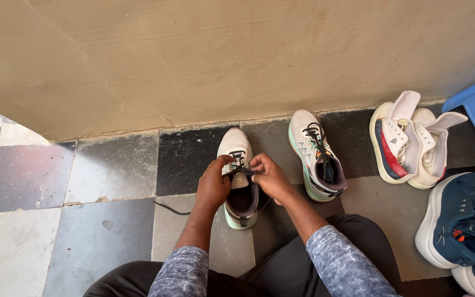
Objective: The person sits on the floor and removes the laces from a pair of sneakers, pulling the laces out of the eyelets by hand, then threads the laces back through the eyelets to re-lace the shoes. Other pairs of shoes are lined up along the wall nearby.
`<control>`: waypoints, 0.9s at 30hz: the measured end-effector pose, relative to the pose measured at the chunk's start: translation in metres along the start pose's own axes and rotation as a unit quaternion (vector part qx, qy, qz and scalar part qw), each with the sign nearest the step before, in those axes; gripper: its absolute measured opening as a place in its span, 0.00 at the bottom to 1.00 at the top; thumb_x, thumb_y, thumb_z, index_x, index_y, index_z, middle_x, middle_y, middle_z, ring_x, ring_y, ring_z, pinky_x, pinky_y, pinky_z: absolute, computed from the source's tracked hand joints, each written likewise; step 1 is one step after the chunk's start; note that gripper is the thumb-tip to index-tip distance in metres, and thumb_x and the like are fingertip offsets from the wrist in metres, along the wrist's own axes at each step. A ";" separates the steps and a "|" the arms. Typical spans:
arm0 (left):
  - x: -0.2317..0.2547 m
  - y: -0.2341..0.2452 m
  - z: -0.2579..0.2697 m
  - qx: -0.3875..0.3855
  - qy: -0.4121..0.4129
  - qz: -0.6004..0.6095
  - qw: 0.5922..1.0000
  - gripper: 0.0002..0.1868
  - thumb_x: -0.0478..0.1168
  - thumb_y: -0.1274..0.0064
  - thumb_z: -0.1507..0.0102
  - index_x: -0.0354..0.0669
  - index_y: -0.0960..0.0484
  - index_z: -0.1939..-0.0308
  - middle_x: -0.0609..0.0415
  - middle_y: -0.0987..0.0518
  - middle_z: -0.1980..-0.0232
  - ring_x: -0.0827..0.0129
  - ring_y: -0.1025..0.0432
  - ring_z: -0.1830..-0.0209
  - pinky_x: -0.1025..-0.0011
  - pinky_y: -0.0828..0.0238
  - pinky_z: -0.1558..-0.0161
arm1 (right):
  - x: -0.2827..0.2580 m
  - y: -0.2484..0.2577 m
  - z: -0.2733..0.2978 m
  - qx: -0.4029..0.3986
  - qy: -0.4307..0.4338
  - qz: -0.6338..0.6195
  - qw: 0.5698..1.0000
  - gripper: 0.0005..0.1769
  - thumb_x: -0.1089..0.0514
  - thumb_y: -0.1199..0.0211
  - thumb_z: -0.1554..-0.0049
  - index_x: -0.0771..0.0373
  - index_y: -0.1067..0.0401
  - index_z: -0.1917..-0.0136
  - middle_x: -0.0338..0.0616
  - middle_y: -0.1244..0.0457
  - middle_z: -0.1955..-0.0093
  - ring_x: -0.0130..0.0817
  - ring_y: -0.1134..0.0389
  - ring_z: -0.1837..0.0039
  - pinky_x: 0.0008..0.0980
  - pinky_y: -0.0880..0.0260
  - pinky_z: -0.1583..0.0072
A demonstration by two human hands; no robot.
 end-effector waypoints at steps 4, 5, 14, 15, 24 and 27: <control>0.002 0.003 0.002 -0.002 -0.003 -0.005 1.000 0.26 0.28 0.47 0.42 0.57 0.23 0.42 0.55 0.22 0.40 0.59 0.20 0.52 0.62 0.23 0.48 | 0.006 0.002 -0.002 -0.042 0.022 0.002 0.999 0.18 0.72 0.36 0.47 0.62 0.32 0.45 0.41 0.38 0.51 0.26 0.35 0.51 0.28 0.33 0.47; 0.002 0.003 0.003 -0.004 -0.003 -0.026 1.000 0.27 0.29 0.46 0.42 0.58 0.23 0.42 0.55 0.22 0.40 0.58 0.20 0.52 0.62 0.23 0.48 | 0.002 -0.001 0.000 -0.056 0.057 0.009 0.997 0.17 0.72 0.36 0.47 0.63 0.32 0.45 0.41 0.37 0.51 0.26 0.34 0.50 0.28 0.32 0.47; -0.002 -0.005 0.004 -0.009 0.010 -0.083 0.996 0.31 0.31 0.39 0.47 0.57 0.23 0.40 0.53 0.22 0.41 0.59 0.20 0.52 0.61 0.23 0.48 | -0.058 -0.006 0.028 -0.022 0.098 0.127 0.987 0.24 0.65 0.32 0.48 0.61 0.32 0.38 0.41 0.36 0.44 0.31 0.28 0.48 0.33 0.27 0.51; -0.003 -0.007 0.004 -0.012 0.010 -0.082 0.996 0.33 0.30 0.40 0.47 0.58 0.25 0.39 0.53 0.23 0.40 0.59 0.20 0.51 0.61 0.23 0.48 | -0.063 -0.006 0.032 -0.023 0.085 0.121 0.989 0.24 0.63 0.32 0.47 0.59 0.32 0.37 0.39 0.37 0.43 0.32 0.27 0.48 0.35 0.27 0.53; -0.004 -0.009 0.006 0.001 0.041 -0.081 0.996 0.40 0.32 0.38 0.47 0.60 0.32 0.32 0.50 0.24 0.40 0.57 0.23 0.44 0.61 0.24 0.46 | -0.081 -0.030 0.034 0.000 0.266 0.402 0.876 0.07 0.62 0.34 0.45 0.60 0.23 0.51 0.39 0.32 0.47 0.39 0.31 0.42 0.37 0.30 0.41; -0.005 -0.006 0.006 0.015 0.065 -0.068 0.995 0.43 0.30 0.37 0.48 0.60 0.33 0.31 0.49 0.27 0.37 0.56 0.24 0.43 0.61 0.24 0.45 | -0.071 -0.021 0.028 -0.033 0.311 0.254 0.915 0.05 0.62 0.33 0.47 0.64 0.25 0.56 0.43 0.33 0.48 0.40 0.34 0.41 0.38 0.33 0.39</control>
Point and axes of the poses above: each hand's wrist, its own z-axis away from the middle knuckle, its own y-axis out of the back of the hand, x = y × z, the point moved 7 cm from there along -z, towards the middle knuckle
